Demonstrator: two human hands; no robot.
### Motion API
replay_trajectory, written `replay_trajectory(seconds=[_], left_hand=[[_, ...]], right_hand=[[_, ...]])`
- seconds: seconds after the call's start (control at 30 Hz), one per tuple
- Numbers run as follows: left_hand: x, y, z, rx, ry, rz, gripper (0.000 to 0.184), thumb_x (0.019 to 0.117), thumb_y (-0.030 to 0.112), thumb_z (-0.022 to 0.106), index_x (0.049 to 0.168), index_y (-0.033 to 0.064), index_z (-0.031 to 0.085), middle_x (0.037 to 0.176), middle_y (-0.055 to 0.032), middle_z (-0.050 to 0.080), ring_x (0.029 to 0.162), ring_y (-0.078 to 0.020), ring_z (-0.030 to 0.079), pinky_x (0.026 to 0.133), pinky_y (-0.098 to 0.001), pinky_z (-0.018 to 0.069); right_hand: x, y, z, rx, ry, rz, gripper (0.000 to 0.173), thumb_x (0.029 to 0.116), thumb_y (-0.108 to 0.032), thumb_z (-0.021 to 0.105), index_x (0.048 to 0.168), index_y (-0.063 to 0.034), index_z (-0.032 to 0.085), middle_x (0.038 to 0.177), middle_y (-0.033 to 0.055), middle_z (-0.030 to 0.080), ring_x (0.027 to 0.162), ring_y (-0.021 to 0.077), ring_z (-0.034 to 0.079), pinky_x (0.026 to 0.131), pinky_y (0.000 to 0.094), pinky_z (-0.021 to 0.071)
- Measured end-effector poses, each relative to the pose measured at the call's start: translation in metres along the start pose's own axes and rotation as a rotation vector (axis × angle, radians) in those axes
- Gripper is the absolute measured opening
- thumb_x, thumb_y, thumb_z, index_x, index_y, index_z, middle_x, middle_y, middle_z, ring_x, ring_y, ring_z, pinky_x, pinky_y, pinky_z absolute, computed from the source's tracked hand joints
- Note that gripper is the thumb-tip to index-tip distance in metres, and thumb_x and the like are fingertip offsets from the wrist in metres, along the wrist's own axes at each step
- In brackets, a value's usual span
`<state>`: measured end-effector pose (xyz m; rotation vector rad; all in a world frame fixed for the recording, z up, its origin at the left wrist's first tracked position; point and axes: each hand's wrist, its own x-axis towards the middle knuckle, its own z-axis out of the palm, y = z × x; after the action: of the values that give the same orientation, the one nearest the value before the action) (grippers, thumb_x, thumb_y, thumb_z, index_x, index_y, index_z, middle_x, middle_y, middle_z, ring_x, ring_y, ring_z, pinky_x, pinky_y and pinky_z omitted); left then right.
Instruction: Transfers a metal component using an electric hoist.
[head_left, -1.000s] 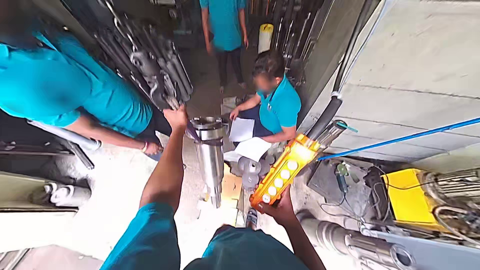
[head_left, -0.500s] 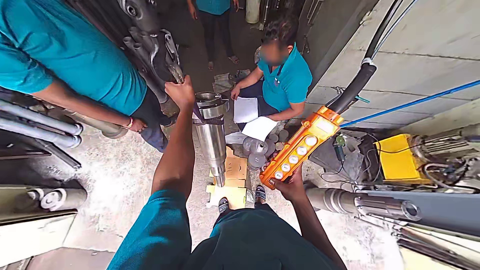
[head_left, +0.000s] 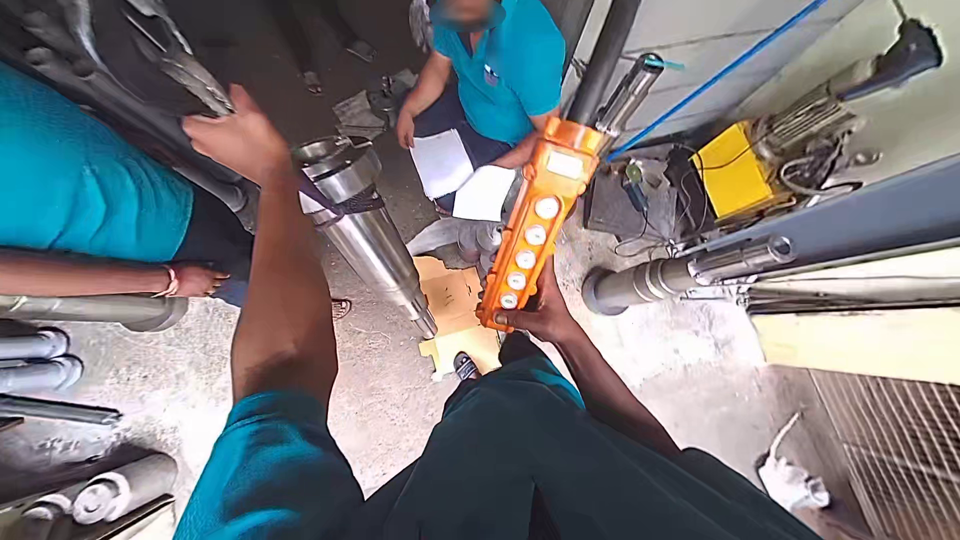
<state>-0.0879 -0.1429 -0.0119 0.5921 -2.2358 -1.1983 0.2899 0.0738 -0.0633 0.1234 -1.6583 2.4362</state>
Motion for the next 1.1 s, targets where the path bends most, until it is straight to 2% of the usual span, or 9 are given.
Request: replay_trajectory(seconds=[0.13, 0.23, 0.3, 0.4, 0.6, 0.7, 0.9, 1.03, 1.1], left_hand=[[0.02, -0.012, -0.005, -0.013, 0.049, 0.055, 0.067, 0.0856, 0.042, 0.072, 0.129, -0.0069, 0.055, 0.11, -0.0093, 0.07, 0.107, -0.0102, 0.067, 0.093, -0.0248, 0.0506], [0.029, -0.018, -0.008, -0.016, 0.058, 0.048, 0.07, 0.085, 0.04, 0.073, 0.131, -0.0082, 0.054, 0.112, -0.0111, 0.069, 0.109, -0.0104, 0.066, 0.095, -0.0241, 0.0497], [0.033, -0.02, -0.008, -0.022, 0.079, 0.047, 0.07, 0.0849, 0.039, 0.073, 0.132, -0.0081, 0.053, 0.113, -0.0112, 0.069, 0.11, -0.0103, 0.066, 0.095, -0.0239, 0.0497], [0.034, -0.019, -0.011, -0.013, 0.101, 0.046, 0.064, 0.0852, 0.035, 0.073, 0.129, -0.0071, 0.055, 0.108, -0.0096, 0.07, 0.105, -0.0089, 0.067, 0.092, -0.0236, 0.0506], [0.043, -0.024, -0.012, 0.003, 0.154, 0.035, 0.062, 0.0857, 0.033, 0.073, 0.129, -0.0085, 0.055, 0.114, -0.0132, 0.068, 0.111, -0.0122, 0.065, 0.095, -0.0245, 0.0492], [0.047, -0.025, -0.016, -0.004, 0.152, 0.008, 0.066, 0.0857, 0.035, 0.073, 0.131, -0.0079, 0.053, 0.119, -0.015, 0.066, 0.117, -0.0143, 0.063, 0.1, -0.0246, 0.0479], [0.04, -0.029, -0.015, -0.006, 0.173, 0.034, 0.066, 0.0844, 0.035, 0.073, 0.13, -0.0091, 0.054, 0.12, -0.0157, 0.066, 0.118, -0.0149, 0.062, 0.102, -0.0249, 0.0459], [0.044, -0.036, -0.013, -0.006, 0.207, 0.073, 0.06, 0.0802, 0.037, 0.075, 0.122, -0.0046, 0.061, 0.11, -0.0108, 0.071, 0.109, -0.0135, 0.067, 0.096, -0.027, 0.0499], [0.041, -0.036, -0.013, -0.018, 0.193, 0.073, 0.066, 0.0806, 0.037, 0.075, 0.126, -0.007, 0.059, 0.115, -0.0135, 0.069, 0.114, -0.0154, 0.065, 0.099, -0.0268, 0.0484]], right_hand=[[0.01, 0.001, 0.016, 0.202, -0.025, 0.027, 0.094, 0.082, -0.017, 0.082, 0.152, -0.0228, 0.02, 0.129, 0.0123, 0.058, 0.108, 0.0284, 0.067, 0.087, 0.0477, 0.0602], [0.015, 0.004, 0.018, 0.27, -0.028, 0.055, 0.082, 0.0878, -0.033, 0.078, 0.15, -0.0258, 0.025, 0.126, 0.005, 0.063, 0.108, 0.0216, 0.068, 0.09, 0.0425, 0.0599], [0.024, 0.006, 0.018, 0.319, -0.042, 0.053, 0.082, 0.0878, -0.037, 0.078, 0.15, -0.0245, 0.026, 0.125, 0.006, 0.063, 0.108, 0.0229, 0.068, 0.089, 0.0438, 0.0598], [0.039, 0.012, 0.014, 0.404, -0.103, 0.024, 0.086, 0.0869, -0.032, 0.079, 0.15, -0.018, 0.022, 0.126, 0.0139, 0.061, 0.11, 0.0315, 0.067, 0.091, 0.0511, 0.0587], [0.056, 0.01, 0.008, 0.368, -0.08, 0.038, 0.081, 0.0869, -0.034, 0.08, 0.147, -0.013, 0.03, 0.121, 0.0151, 0.063, 0.101, 0.0307, 0.07, 0.085, 0.0499, 0.0613], [0.061, 0.006, 0.001, 0.198, -0.048, 0.081, 0.076, 0.0888, -0.04, 0.074, 0.15, -0.0221, 0.032, 0.118, 0.0104, 0.064, 0.095, 0.0244, 0.071, 0.077, 0.0435, 0.0628], [0.065, 0.006, -0.017, 0.12, 0.018, 0.056, 0.073, 0.0877, -0.046, 0.076, 0.146, -0.0234, 0.037, 0.119, 0.0062, 0.065, 0.097, 0.0211, 0.07, 0.078, 0.041, 0.0627], [0.066, 0.005, -0.025, 0.106, 0.015, 0.038, 0.066, 0.0902, -0.039, 0.073, 0.143, -0.0231, 0.037, 0.119, 0.0053, 0.064, 0.098, 0.0206, 0.07, 0.08, 0.0408, 0.0625], [0.065, 0.004, -0.028, 0.092, 0.032, 0.043, 0.065, 0.0906, -0.038, 0.071, 0.144, -0.0233, 0.038, 0.118, 0.005, 0.065, 0.097, 0.0197, 0.07, 0.08, 0.0403, 0.0624]])
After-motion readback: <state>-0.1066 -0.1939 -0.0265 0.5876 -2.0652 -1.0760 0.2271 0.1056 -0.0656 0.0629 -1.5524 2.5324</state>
